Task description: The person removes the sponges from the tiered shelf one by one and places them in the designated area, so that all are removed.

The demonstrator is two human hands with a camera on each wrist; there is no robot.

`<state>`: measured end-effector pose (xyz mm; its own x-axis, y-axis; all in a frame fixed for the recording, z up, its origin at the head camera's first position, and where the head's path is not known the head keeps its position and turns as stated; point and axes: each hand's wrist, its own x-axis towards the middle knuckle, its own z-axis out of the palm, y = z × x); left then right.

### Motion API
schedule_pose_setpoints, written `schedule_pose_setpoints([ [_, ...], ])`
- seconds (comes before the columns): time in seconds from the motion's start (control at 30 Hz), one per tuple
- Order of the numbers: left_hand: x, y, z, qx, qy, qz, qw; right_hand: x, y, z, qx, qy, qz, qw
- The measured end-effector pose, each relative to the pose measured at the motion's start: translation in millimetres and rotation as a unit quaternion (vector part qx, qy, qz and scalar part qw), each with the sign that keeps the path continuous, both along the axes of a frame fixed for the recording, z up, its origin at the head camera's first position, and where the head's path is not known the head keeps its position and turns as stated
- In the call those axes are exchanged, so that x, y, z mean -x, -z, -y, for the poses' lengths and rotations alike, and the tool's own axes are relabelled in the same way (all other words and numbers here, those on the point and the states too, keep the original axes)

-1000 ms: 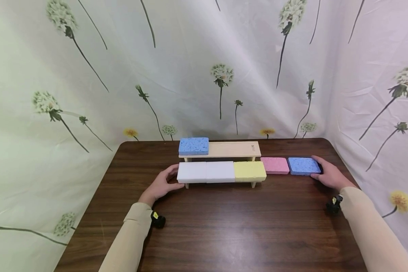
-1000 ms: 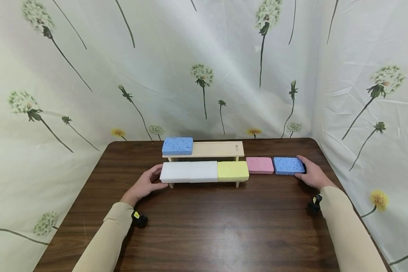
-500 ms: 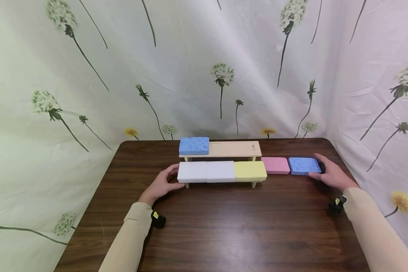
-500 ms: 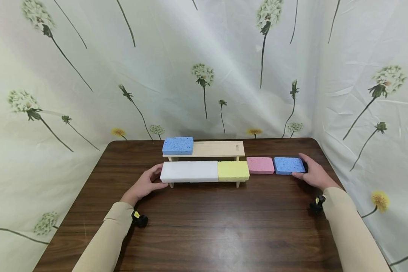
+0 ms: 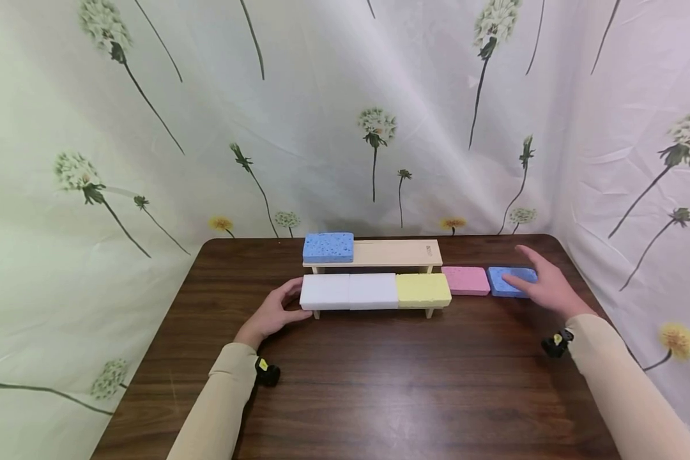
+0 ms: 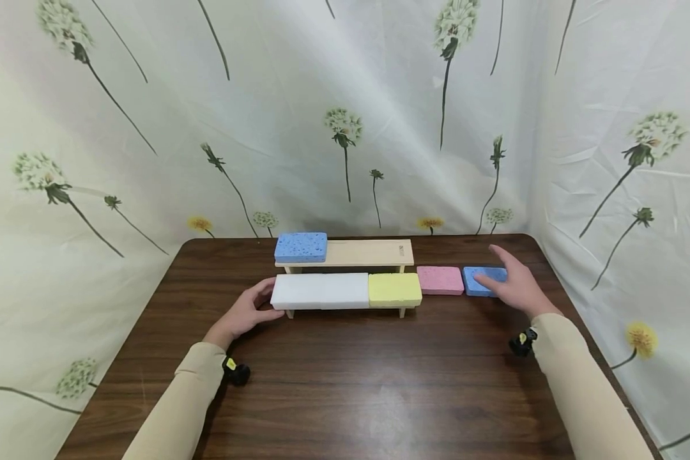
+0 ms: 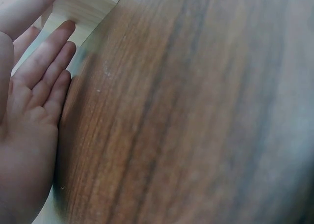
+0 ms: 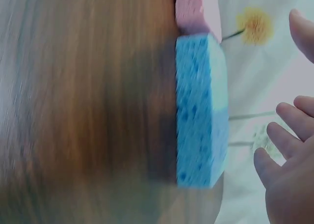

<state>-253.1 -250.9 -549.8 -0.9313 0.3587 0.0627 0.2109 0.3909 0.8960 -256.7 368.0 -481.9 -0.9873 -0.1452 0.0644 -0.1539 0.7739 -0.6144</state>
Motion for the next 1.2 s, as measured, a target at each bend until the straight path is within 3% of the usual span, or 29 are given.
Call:
schedule_pose_setpoints([
  [0.23,0.3,0.1,1,-0.002,0.001,0.002,1.0,4.7,-10.7,26,0.023,-0.02,-0.005,1.0],
  [0.5,0.3,0.1,1,-0.004,0.002,0.004,1.0,12.6,-22.3,59,0.016,-0.057,-0.05,0.997],
  [0.73,0.4,-0.4,0,-0.007,0.001,0.002,1.0,17.5,-31.6,82,0.018,-0.068,-0.033,0.997],
  [1.2,-0.2,-1.3,0,-0.004,0.0,0.006,1.0,26.1,-38.7,126,0.026,-0.108,-0.042,0.993],
])
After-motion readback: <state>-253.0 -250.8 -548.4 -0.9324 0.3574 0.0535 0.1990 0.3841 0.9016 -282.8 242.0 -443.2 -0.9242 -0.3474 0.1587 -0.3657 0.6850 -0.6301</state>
